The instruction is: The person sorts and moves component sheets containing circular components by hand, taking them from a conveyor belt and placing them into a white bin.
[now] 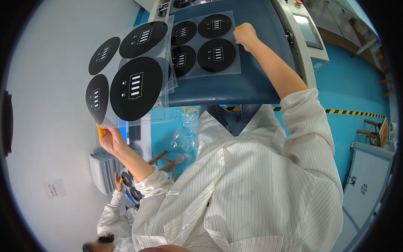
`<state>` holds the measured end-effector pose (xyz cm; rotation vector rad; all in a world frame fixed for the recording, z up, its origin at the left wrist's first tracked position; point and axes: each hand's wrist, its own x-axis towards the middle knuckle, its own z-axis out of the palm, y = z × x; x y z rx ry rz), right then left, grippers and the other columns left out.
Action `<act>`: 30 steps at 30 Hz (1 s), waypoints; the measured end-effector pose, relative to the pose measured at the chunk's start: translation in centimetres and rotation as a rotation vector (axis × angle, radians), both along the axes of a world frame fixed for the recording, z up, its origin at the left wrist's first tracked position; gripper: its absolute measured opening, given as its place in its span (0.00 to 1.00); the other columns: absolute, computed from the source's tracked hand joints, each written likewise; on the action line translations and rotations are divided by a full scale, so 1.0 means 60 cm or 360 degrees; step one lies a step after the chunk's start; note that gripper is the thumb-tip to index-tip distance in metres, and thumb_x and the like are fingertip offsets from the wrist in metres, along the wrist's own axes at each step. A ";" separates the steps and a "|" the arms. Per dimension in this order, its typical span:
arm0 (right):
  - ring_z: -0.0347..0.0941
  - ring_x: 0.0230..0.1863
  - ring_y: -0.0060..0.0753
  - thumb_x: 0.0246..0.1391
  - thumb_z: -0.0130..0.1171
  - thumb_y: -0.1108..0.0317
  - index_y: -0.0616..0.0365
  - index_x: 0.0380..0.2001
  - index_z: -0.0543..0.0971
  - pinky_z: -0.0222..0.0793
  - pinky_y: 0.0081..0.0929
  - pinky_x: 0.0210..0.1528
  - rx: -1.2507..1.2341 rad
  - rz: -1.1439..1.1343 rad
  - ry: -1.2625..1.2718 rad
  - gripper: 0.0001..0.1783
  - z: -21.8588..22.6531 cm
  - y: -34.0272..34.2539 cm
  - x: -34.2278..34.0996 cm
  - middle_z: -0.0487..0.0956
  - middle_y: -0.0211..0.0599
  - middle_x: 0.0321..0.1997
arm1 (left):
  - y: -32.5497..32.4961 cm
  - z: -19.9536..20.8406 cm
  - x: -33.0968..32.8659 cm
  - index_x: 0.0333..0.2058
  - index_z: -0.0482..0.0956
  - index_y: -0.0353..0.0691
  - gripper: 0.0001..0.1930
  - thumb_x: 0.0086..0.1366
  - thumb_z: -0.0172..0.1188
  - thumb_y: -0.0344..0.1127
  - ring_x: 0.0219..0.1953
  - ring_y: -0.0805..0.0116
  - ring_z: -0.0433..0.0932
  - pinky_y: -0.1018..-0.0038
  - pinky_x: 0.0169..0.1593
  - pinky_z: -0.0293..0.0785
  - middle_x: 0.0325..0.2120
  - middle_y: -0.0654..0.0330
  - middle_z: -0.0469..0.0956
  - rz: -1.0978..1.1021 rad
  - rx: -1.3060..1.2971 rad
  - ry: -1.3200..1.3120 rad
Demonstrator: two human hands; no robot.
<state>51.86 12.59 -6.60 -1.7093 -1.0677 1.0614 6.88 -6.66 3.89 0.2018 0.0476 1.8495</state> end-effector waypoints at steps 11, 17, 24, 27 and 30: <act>0.73 0.22 0.29 0.46 0.51 0.74 0.71 0.41 0.70 0.68 0.22 0.23 0.0216 -0.0106 -0.0027 0.17 -0.018 -0.019 0.017 0.76 0.46 0.28 | -0.033 0.008 -0.041 0.39 0.68 0.23 0.10 0.60 0.45 0.22 0.40 0.61 0.74 0.70 0.45 0.73 0.38 0.48 0.73 0.0028 0.0005 0.0052; 0.69 0.39 0.32 0.50 0.45 0.72 0.72 0.49 0.64 0.63 0.24 0.43 0.0452 0.0017 0.0018 0.22 -0.016 -0.064 0.010 0.71 0.47 0.39 | -0.033 0.008 -0.041 0.39 0.69 0.24 0.10 0.60 0.45 0.22 0.38 0.61 0.74 0.70 0.43 0.74 0.38 0.48 0.73 0.0063 -0.0030 -0.0018; 0.67 0.39 0.29 0.51 0.41 0.71 0.69 0.45 0.66 0.61 0.23 0.47 0.0055 -0.0039 0.0762 0.18 0.021 -0.036 0.014 0.68 0.42 0.42 | -0.036 0.018 -0.017 0.38 0.69 0.25 0.09 0.58 0.45 0.20 0.36 0.67 0.72 0.72 0.41 0.74 0.35 0.52 0.73 0.0019 -0.0065 -0.0070; 0.67 0.37 0.28 0.52 0.41 0.68 0.68 0.41 0.68 0.62 0.22 0.47 0.0005 -0.0135 0.0790 0.16 0.023 0.002 0.025 0.69 0.41 0.40 | -0.035 0.008 -0.021 0.41 0.66 0.21 0.11 0.59 0.42 0.18 0.43 0.57 0.72 0.66 0.48 0.72 0.40 0.45 0.71 -0.0186 0.0157 -0.0116; 0.67 0.40 0.29 0.52 0.40 0.68 0.67 0.43 0.67 0.63 0.24 0.48 -0.0002 -0.0059 0.0696 0.17 0.023 0.029 0.031 0.69 0.41 0.41 | -0.038 0.004 -0.026 0.40 0.66 0.21 0.11 0.59 0.41 0.18 0.43 0.57 0.72 0.66 0.48 0.72 0.40 0.44 0.71 -0.0109 0.0151 -0.0139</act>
